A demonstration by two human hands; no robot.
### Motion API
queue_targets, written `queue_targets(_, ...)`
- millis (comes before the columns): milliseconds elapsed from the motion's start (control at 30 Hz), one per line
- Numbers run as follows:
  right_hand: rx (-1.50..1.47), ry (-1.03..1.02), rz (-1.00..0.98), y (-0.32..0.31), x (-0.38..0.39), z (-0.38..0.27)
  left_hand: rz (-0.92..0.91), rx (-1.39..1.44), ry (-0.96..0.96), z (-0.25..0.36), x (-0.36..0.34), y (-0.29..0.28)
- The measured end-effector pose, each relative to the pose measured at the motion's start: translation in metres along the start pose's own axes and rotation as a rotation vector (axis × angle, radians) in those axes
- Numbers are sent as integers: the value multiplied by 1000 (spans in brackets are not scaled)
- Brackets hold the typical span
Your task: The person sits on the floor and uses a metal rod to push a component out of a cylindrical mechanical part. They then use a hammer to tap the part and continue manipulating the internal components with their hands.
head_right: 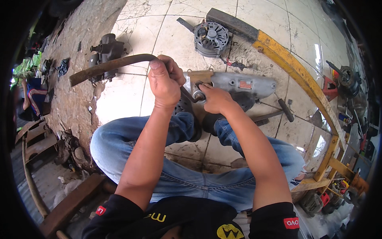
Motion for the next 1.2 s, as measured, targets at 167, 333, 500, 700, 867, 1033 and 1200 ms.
queue_targets(167,126,79,-92,0,-20,-10,-16,-4,8,-3,-1,-2)
queue_targets(333,82,-74,18,-7,-3,0,-36,11,19,-3,0,1)
queue_targets(500,247,-65,85,1,-18,-14,-17,18,-15,-5,1,0)
queue_targets(700,468,-132,-48,-8,-30,-19,-31,11,-14,-2,0,1)
queue_targets(867,419,-190,-135,-21,-22,-21,-39,9,1,-5,0,1)
queue_targets(1033,384,-203,-175,-25,-19,-23,-30,9,-11,-3,1,0)
queue_targets(1200,263,-265,-161,-23,-15,-15,-52,29,-16,-5,1,4)
Point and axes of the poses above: each hand's wrist, its own x-axis away from the middle knuckle, its own y-axis out of the palm, z = x × y, the point moved 5 cm from there along -x, towards the middle knuckle, and after that the axes turned 2 degrees about -z, right-handed, at the moved point
